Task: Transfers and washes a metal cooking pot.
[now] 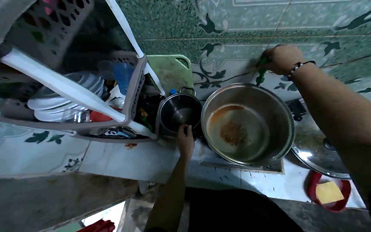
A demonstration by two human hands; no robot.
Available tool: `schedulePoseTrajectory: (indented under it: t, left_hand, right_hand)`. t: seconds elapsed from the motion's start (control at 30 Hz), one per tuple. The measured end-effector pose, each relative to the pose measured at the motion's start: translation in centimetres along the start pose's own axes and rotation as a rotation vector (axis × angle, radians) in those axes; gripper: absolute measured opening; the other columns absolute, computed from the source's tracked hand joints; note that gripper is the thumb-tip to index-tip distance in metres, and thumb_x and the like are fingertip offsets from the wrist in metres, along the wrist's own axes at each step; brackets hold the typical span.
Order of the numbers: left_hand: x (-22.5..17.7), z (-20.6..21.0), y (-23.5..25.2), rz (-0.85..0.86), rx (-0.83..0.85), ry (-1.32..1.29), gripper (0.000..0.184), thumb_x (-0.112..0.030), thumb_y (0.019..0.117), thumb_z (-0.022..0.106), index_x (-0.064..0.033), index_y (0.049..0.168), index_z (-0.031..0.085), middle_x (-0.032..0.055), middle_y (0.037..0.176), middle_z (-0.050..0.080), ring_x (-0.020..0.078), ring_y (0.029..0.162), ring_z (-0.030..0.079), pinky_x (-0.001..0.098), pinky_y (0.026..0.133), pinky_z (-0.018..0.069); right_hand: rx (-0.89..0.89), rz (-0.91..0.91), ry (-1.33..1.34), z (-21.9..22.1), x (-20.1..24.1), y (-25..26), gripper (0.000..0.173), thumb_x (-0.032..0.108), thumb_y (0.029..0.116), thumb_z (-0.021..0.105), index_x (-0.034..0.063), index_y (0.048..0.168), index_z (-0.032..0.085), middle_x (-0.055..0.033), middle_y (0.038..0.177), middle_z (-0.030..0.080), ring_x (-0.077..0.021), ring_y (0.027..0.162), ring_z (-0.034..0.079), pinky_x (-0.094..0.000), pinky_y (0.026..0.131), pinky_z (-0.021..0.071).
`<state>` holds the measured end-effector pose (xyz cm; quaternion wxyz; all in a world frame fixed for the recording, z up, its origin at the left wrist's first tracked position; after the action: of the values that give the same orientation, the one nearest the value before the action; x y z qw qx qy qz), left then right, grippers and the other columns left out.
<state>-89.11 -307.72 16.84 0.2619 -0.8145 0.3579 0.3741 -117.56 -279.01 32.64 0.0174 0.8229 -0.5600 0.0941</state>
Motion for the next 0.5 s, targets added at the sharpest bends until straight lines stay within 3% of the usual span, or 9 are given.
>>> schedulePoseTrajectory:
  t: [0.1,0.23,0.3,0.33,0.4,0.43,0.47,0.5]
  left_hand:
    - [-0.3,-0.1,-0.1,-0.021,-0.011,0.006,0.031,-0.031,0.1085,0.053,-0.0089,0.128,0.061,0.0166,0.094,0.068,0.0268,0.069,0.065,0.0453,0.064,0.0552]
    - [-0.1,-0.1,0.1,-0.034,0.002,0.010,0.033,-0.032,0.1084,0.053,-0.0095,0.131,0.061,0.0176,0.098,0.069,0.0289,0.074,0.067,0.0477,0.069,0.0564]
    - [0.2,0.0,0.2,-0.022,0.000,-0.001,0.033,-0.032,0.1083,0.053,-0.0090,0.130,0.061,0.0186,0.099,0.069,0.0312,0.077,0.068,0.0505,0.072,0.0567]
    - [0.2,0.0,0.1,-0.014,0.001,-0.004,0.033,-0.032,0.1085,0.053,-0.0087,0.130,0.061,0.0192,0.099,0.069,0.0322,0.078,0.068,0.0516,0.073,0.0567]
    - [0.2,-0.2,0.1,-0.005,0.013,0.004,0.033,-0.031,0.1087,0.052,-0.0078,0.130,0.061,0.0198,0.100,0.070,0.0330,0.079,0.069,0.0524,0.073,0.0575]
    - [0.2,-0.3,0.1,-0.005,0.021,0.008,0.033,-0.031,0.1090,0.051,-0.0077,0.130,0.061,0.0201,0.102,0.070,0.0338,0.081,0.069,0.0534,0.075,0.0573]
    - [0.1,-0.3,0.0,-0.007,0.026,0.005,0.033,-0.031,0.1091,0.051,-0.0080,0.131,0.060,0.0201,0.103,0.070,0.0347,0.085,0.069,0.0543,0.078,0.0563]
    - [0.2,-0.3,0.0,0.000,0.024,0.000,0.033,-0.031,0.1089,0.052,-0.0080,0.131,0.061,0.0202,0.104,0.070,0.0354,0.087,0.069,0.0548,0.079,0.0561]
  right_hand:
    - [0.027,-0.059,-0.068,-0.2,0.3,0.0,0.031,0.022,0.0954,0.073,0.0103,0.124,0.070,-0.0338,0.124,0.062,-0.0574,0.119,0.057,-0.0776,0.091,0.0435]
    - [-0.002,-0.190,-0.096,0.5,-0.7,0.6,0.031,0.011,0.0891,0.078,0.0120,0.120,0.073,-0.0337,0.124,0.061,-0.0574,0.114,0.059,-0.0763,0.090,0.0457]
    - [-0.049,-0.234,-0.051,0.8,-1.4,0.4,0.038,0.007,0.0879,0.079,0.0139,0.125,0.071,-0.0338,0.125,0.060,-0.0578,0.112,0.059,-0.0759,0.090,0.0461]
    - [-0.075,-0.228,0.026,0.8,-1.6,-0.1,0.048,0.005,0.0880,0.078,0.0132,0.134,0.067,-0.0353,0.129,0.058,-0.0590,0.114,0.058,-0.0764,0.091,0.0449]
    - [-0.141,-0.123,0.303,1.1,-1.9,-1.5,0.074,0.003,0.0888,0.076,0.0104,0.155,0.044,-0.0354,0.140,0.052,-0.0549,0.120,0.057,-0.0705,0.098,0.0461]
    - [-0.193,-0.021,0.494,1.9,-1.8,-2.9,0.080,0.002,0.0890,0.074,0.0094,0.159,0.034,-0.0316,0.142,0.052,-0.0471,0.116,0.062,-0.0617,0.095,0.0526]
    - [-0.249,0.125,0.700,3.1,-1.4,-4.4,0.078,0.002,0.0900,0.068,0.0096,0.158,0.031,-0.0262,0.139,0.055,-0.0388,0.107,0.065,-0.0542,0.087,0.0571]
    - [-0.299,0.289,0.906,5.2,-1.0,-5.4,0.065,0.002,0.0927,0.059,0.0081,0.153,0.036,-0.0207,0.131,0.060,-0.0312,0.098,0.067,-0.0484,0.080,0.0593]
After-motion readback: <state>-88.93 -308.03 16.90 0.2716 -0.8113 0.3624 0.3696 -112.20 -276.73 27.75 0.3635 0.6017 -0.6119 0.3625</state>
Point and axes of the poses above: each hand's wrist, its own y-axis towards the middle knuckle, its own z-axis out of the palm, x = y × z, the point moved 1 cm from there along y, towards the middle knuckle
